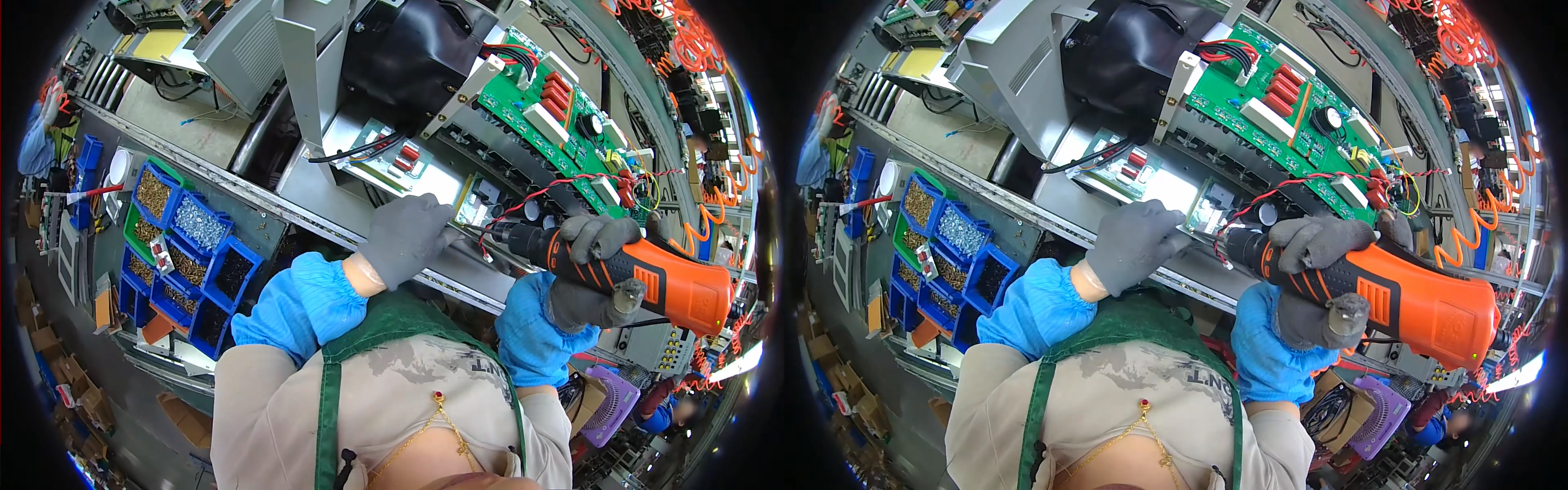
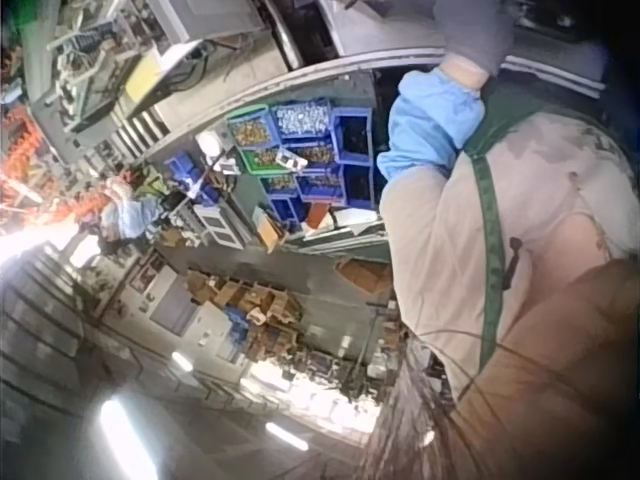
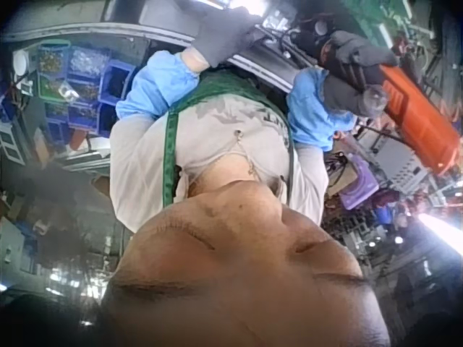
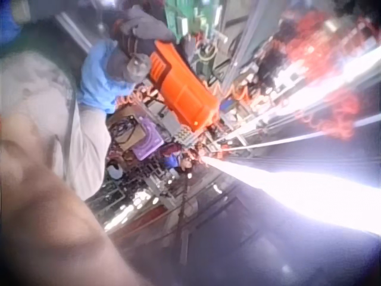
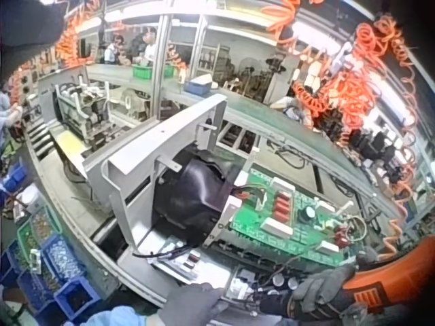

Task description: The person assembles an electronic device by first using a screwdriver to tighten screws on a circuit board. They then retrieve small components from blue bins and attach them to the board. Finally, they use a power drill to secure additional parts onto the assembly.

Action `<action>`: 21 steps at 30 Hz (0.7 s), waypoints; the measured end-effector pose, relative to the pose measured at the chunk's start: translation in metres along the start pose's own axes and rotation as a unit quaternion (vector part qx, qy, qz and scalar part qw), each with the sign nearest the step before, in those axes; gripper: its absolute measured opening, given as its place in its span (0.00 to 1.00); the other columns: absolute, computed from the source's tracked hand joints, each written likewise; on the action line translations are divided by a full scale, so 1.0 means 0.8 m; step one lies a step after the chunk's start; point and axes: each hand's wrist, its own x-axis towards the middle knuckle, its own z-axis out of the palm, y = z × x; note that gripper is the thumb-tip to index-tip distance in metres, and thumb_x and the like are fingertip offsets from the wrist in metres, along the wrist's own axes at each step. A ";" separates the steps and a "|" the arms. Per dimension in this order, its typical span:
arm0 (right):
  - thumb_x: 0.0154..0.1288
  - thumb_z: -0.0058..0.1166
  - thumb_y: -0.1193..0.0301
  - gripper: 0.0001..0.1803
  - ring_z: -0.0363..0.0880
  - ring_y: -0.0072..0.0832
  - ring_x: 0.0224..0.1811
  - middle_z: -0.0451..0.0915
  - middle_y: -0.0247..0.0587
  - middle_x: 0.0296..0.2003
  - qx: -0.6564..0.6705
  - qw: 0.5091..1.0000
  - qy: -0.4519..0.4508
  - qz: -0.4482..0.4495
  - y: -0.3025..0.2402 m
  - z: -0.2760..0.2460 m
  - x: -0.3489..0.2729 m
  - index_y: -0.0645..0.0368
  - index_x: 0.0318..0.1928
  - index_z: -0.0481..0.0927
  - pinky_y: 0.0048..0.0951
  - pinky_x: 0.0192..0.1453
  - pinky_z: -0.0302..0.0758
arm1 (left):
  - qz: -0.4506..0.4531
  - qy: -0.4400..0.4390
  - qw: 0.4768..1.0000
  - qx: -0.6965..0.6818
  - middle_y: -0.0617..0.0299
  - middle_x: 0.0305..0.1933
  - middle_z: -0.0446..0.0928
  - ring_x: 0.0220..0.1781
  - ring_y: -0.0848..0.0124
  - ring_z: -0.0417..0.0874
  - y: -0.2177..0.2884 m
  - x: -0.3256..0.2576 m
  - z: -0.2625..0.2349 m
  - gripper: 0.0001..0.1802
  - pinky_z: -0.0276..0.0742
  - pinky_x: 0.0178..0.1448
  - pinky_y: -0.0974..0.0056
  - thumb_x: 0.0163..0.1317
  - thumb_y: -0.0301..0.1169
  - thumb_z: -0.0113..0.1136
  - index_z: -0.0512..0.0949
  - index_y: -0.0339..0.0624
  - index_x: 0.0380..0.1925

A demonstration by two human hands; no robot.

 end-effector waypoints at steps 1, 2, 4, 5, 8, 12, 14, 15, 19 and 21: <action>0.54 0.53 0.51 0.34 0.71 0.27 0.24 0.67 0.35 0.26 -0.011 1.000 0.001 0.005 0.001 0.000 0.000 0.66 0.52 0.66 0.37 0.36 0.73 | -0.007 -0.025 0.999 0.019 0.59 0.28 0.74 0.32 0.59 0.79 0.004 0.005 0.000 0.11 0.74 0.34 0.56 0.51 0.37 0.64 0.79 0.47 0.33; 0.54 0.53 0.51 0.31 0.71 0.27 0.24 0.67 0.36 0.26 -0.034 0.999 0.014 0.016 0.001 0.001 -0.001 0.66 0.47 0.68 0.37 0.36 0.72 | -0.014 -0.050 0.998 0.038 0.59 0.28 0.74 0.32 0.59 0.79 0.006 0.008 0.000 0.11 0.74 0.34 0.56 0.51 0.38 0.64 0.78 0.46 0.32; 0.54 0.56 0.52 0.32 0.72 0.30 0.23 0.69 0.38 0.27 -0.043 0.999 0.018 0.016 0.002 0.000 0.000 0.64 0.50 0.65 0.39 0.36 0.74 | -0.013 -0.058 0.997 0.048 0.58 0.29 0.75 0.33 0.59 0.79 0.004 0.012 0.005 0.11 0.75 0.34 0.55 0.52 0.40 0.63 0.77 0.46 0.30; 0.54 0.58 0.54 0.38 0.74 0.31 0.23 0.71 0.39 0.27 -0.028 1.000 0.009 0.006 0.005 -0.003 0.002 0.62 0.58 0.60 0.42 0.35 0.77 | -0.012 -0.063 0.997 0.052 0.58 0.29 0.75 0.33 0.58 0.80 0.003 0.014 0.006 0.11 0.75 0.34 0.55 0.53 0.40 0.62 0.76 0.46 0.29; 0.52 0.57 0.52 0.29 0.72 0.30 0.23 0.70 0.39 0.26 -0.051 0.998 0.001 0.036 0.004 -0.008 0.001 0.60 0.44 0.64 0.39 0.35 0.73 | -0.010 -0.119 0.990 0.069 0.58 0.30 0.75 0.34 0.58 0.80 0.002 0.023 0.000 0.11 0.76 0.35 0.54 0.54 0.40 0.61 0.77 0.47 0.30; 0.51 0.55 0.50 0.27 0.71 0.29 0.23 0.69 0.38 0.24 -0.059 0.996 -0.014 0.060 0.009 -0.009 -0.001 0.62 0.37 0.69 0.36 0.35 0.70 | -0.007 -0.133 0.987 0.086 0.58 0.31 0.75 0.35 0.58 0.80 0.001 0.022 0.000 0.11 0.76 0.35 0.54 0.56 0.41 0.60 0.77 0.47 0.30; 0.52 0.55 0.50 0.29 0.71 0.29 0.23 0.69 0.38 0.23 -0.039 0.997 -0.030 0.052 0.014 -0.009 0.000 0.63 0.42 0.69 0.37 0.35 0.71 | -0.005 -0.126 0.988 0.089 0.58 0.31 0.75 0.35 0.58 0.80 0.000 0.021 0.002 0.11 0.76 0.35 0.55 0.56 0.41 0.59 0.77 0.47 0.30; 0.52 0.56 0.50 0.31 0.71 0.29 0.22 0.69 0.38 0.23 -0.027 0.998 -0.037 0.043 0.015 -0.007 0.002 0.64 0.45 0.69 0.37 0.34 0.71 | -0.005 -0.125 0.988 0.088 0.58 0.31 0.75 0.35 0.59 0.80 0.000 0.021 0.002 0.11 0.76 0.35 0.55 0.56 0.41 0.59 0.77 0.47 0.30; 0.52 0.61 0.54 0.37 0.71 0.29 0.19 0.72 0.40 0.22 0.016 0.998 -0.065 0.005 0.016 0.019 0.011 0.64 0.56 0.65 0.36 0.28 0.73 | -0.005 -0.122 0.989 0.080 0.58 0.31 0.75 0.35 0.59 0.80 0.001 0.021 0.001 0.10 0.76 0.34 0.55 0.56 0.41 0.59 0.77 0.48 0.30; 0.49 0.65 0.57 0.38 0.71 0.29 0.18 0.74 0.41 0.23 0.018 0.996 -0.084 0.011 0.019 0.030 0.014 0.64 0.57 0.64 0.35 0.25 0.73 | -0.008 -0.124 0.989 0.081 0.58 0.30 0.76 0.34 0.59 0.81 -0.001 0.021 0.001 0.10 0.76 0.34 0.55 0.55 0.40 0.59 0.77 0.48 0.30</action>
